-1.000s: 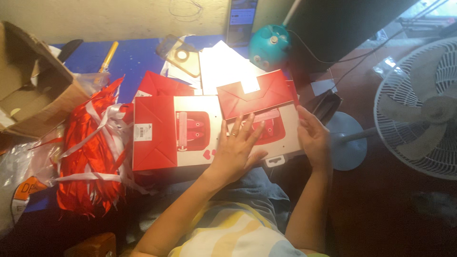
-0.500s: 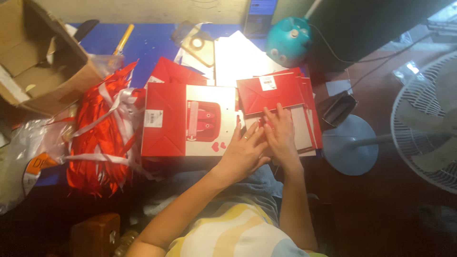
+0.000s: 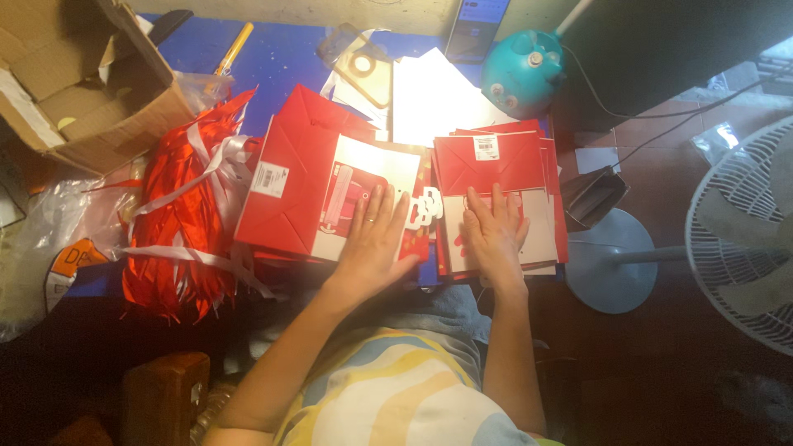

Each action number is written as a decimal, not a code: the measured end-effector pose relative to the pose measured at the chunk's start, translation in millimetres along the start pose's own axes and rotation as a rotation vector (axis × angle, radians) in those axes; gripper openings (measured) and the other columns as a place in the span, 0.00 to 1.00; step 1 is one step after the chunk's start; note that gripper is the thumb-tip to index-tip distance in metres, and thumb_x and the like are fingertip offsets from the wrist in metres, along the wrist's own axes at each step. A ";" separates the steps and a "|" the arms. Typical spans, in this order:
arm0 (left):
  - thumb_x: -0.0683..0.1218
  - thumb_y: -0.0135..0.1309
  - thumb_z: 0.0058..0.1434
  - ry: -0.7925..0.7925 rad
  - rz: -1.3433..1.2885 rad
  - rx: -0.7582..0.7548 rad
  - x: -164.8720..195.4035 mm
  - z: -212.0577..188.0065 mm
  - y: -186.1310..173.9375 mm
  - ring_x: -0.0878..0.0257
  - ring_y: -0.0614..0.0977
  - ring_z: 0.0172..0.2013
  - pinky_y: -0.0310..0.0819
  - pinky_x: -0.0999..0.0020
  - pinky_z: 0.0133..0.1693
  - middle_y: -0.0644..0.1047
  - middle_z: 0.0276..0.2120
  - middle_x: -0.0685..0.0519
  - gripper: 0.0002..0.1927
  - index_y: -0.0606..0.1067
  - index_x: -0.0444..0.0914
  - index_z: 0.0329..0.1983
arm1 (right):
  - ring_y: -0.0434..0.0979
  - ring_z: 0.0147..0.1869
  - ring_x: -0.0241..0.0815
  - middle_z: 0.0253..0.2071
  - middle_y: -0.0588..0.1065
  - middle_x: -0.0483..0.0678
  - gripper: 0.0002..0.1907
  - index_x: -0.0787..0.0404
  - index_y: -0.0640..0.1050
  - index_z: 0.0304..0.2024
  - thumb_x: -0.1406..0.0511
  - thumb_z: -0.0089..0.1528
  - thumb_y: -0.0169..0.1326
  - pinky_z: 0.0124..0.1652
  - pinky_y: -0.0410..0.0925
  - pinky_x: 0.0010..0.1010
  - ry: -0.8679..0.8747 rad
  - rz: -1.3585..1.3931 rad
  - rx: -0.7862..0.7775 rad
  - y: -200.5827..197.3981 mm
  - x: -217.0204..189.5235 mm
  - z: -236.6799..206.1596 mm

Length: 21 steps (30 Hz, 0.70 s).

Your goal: The person assembles red Valentine's Day gift boxes by inserting white paper inserts into the red outer shells. They repeatedly pick up a box, insert the inner piece, and place the assembled unit on a growing stack on the table.

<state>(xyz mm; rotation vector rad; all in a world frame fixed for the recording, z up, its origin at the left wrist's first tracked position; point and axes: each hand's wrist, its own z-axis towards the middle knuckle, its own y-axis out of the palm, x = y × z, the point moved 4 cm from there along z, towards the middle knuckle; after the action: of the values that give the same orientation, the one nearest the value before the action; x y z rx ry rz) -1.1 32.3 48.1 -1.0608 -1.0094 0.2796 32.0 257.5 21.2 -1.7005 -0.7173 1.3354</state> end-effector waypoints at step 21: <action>0.41 0.58 0.50 -0.085 0.094 0.271 -24.0 -62.2 -47.0 0.40 0.72 0.57 0.71 0.51 0.54 0.73 0.51 0.35 0.22 0.73 0.30 0.49 | 0.69 0.71 0.56 0.67 0.68 0.59 0.27 0.65 0.66 0.69 0.69 0.67 0.54 0.66 0.63 0.40 -0.451 0.435 0.155 -17.2 -106.5 -22.2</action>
<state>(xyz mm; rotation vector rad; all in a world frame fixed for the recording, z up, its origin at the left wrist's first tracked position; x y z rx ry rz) 23.3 -43.3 66.7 -0.8564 -0.9670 0.5269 25.6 171.3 89.4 -1.4925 -0.4804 2.0640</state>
